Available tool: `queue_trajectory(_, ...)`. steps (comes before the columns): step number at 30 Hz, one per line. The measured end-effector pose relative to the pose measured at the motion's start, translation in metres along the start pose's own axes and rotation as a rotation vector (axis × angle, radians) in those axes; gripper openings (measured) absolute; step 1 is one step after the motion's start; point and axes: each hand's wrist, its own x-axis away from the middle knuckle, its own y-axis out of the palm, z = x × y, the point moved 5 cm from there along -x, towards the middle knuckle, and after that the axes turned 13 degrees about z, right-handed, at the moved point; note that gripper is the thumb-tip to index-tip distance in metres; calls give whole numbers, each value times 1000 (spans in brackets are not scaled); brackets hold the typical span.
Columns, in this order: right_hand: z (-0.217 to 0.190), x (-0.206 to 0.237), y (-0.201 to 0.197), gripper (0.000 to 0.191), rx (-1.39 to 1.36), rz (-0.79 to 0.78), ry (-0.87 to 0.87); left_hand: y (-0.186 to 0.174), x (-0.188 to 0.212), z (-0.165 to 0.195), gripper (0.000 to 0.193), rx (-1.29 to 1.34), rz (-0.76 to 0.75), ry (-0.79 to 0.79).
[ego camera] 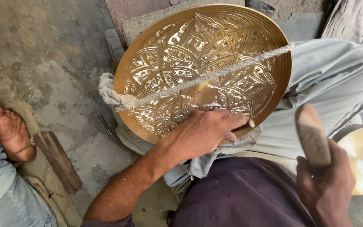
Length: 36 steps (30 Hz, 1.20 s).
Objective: The person sits on the floor with an embossed brass tray on their lap and hammers its engraved surface with a wooden mallet, holding a small punch against the metal with the other hand. They reposition the tray and punch repeatedly to work different areas of the decorative pattern.
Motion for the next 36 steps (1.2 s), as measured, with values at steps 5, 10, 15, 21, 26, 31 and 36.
queue_trajectory(5, -8, -13, -3, 48, -39, -69, 44, 0, 0, 3, 43, 51, 41, 34)
queue_trajectory(10, -13, -11, -1, 58, -42, -51, 43, -1, 1, 1, 37, 19, 9, 5)
queue_trajectory(15, -2, -13, -1, 50, 56, -138, 50, -1, -2, 0, 43, 44, 39, 5)
queue_trajectory(21, -29, -32, -6, 47, 73, -84, -224, 1, 6, -1, 33, 57, 47, 6)
queue_trajectory(26, -74, -59, -3, 44, 296, -166, -411, -8, 20, -2, 31, 82, 269, -78)
queue_trajectory(31, -91, -80, -5, 35, 486, -282, -566, -6, 28, -4, 32, -4, 325, -268)
queue_trajectory(36, -95, -86, -12, 36, 352, -245, -520, -2, 29, -4, 32, -9, 282, -345)
